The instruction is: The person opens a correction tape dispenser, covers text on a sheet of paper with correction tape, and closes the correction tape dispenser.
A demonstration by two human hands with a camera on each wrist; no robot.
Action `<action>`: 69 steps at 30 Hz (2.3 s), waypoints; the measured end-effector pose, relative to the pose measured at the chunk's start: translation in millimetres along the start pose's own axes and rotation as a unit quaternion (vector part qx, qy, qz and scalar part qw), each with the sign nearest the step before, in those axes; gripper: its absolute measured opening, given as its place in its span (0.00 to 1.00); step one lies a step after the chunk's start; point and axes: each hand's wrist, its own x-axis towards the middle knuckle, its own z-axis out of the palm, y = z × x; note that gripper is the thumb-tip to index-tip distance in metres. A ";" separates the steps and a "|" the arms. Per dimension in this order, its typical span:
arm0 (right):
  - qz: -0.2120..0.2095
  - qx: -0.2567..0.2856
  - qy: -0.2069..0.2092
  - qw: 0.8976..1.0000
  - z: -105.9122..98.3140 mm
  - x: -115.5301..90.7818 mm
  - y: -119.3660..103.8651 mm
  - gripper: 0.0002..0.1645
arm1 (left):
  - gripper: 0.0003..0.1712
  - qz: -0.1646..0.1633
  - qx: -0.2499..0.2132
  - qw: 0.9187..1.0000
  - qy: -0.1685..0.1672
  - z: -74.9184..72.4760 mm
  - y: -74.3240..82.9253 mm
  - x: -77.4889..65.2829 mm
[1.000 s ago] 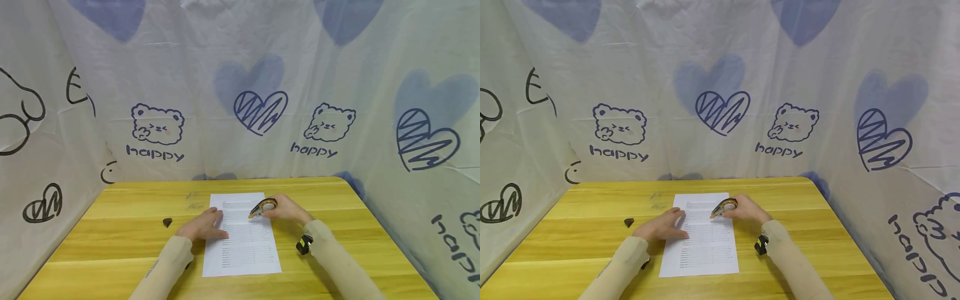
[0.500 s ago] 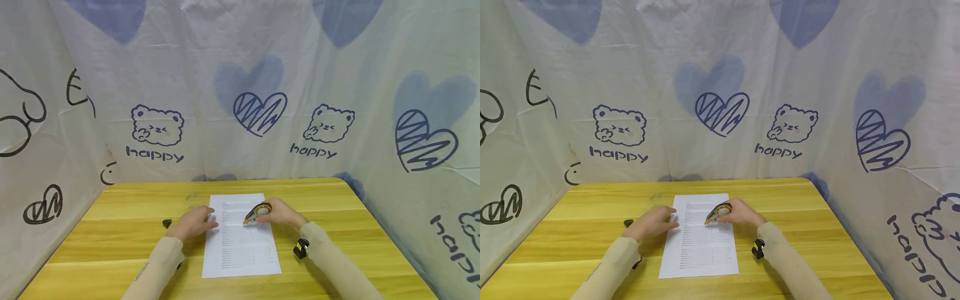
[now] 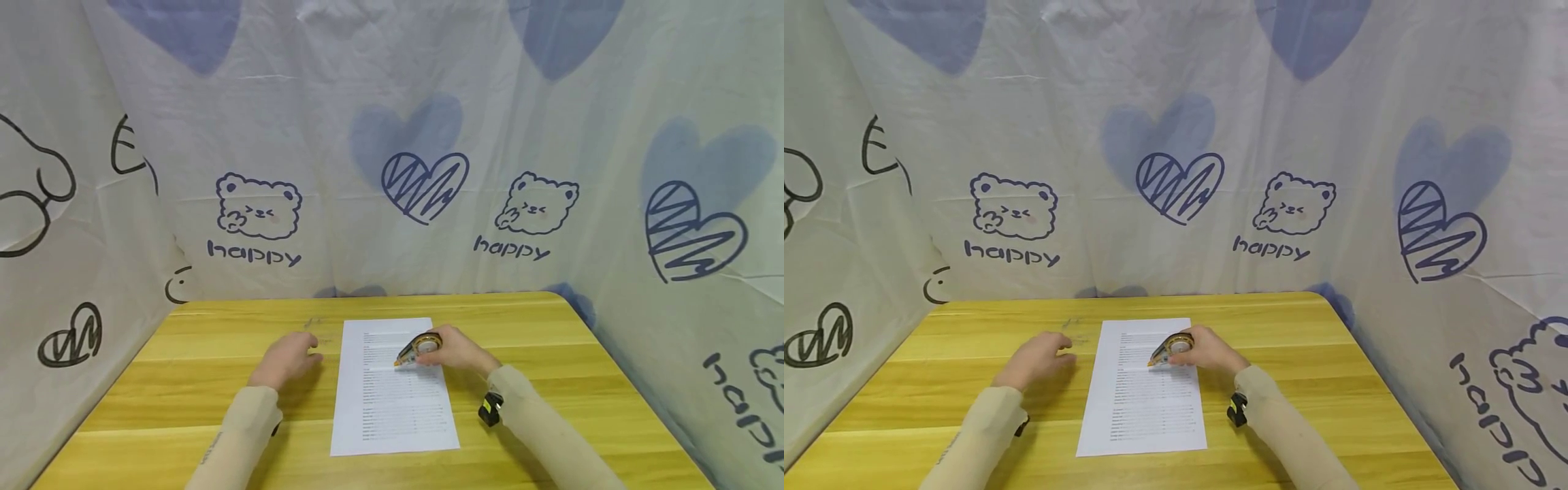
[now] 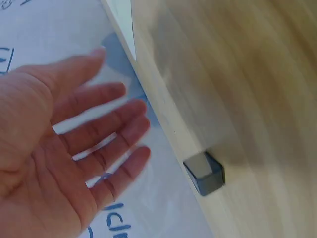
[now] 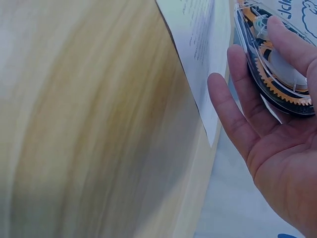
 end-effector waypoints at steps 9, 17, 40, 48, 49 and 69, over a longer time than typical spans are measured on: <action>0.005 -0.004 0.007 1.000 1.3 0.0 -0.8 0.16 | 0.20 -0.039 -0.020 0.999 -0.017 -15.9 -19.8 -6.0; -0.011 0.005 0.000 1.000 6.1 2.3 1.0 0.16 | 0.23 -0.087 -0.019 0.995 -0.034 -17.8 -34.3 -12.5; -0.022 0.024 0.002 0.999 7.4 1.3 1.2 0.18 | 0.06 -0.138 -0.043 0.989 -0.020 -15.1 -42.9 -14.0; -0.015 0.037 0.005 0.999 8.3 2.4 3.7 0.18 | 0.05 -0.137 -0.058 0.989 0.004 -14.0 -43.2 -13.2; -0.012 0.041 0.006 0.999 8.4 2.6 4.1 0.18 | 0.04 -0.136 -0.058 0.989 0.010 -13.9 -42.9 -13.3; 0.001 0.012 0.043 0.999 7.4 6.8 -2.6 0.23 | 0.09 -0.094 -0.086 0.991 0.043 -8.4 -27.7 -1.0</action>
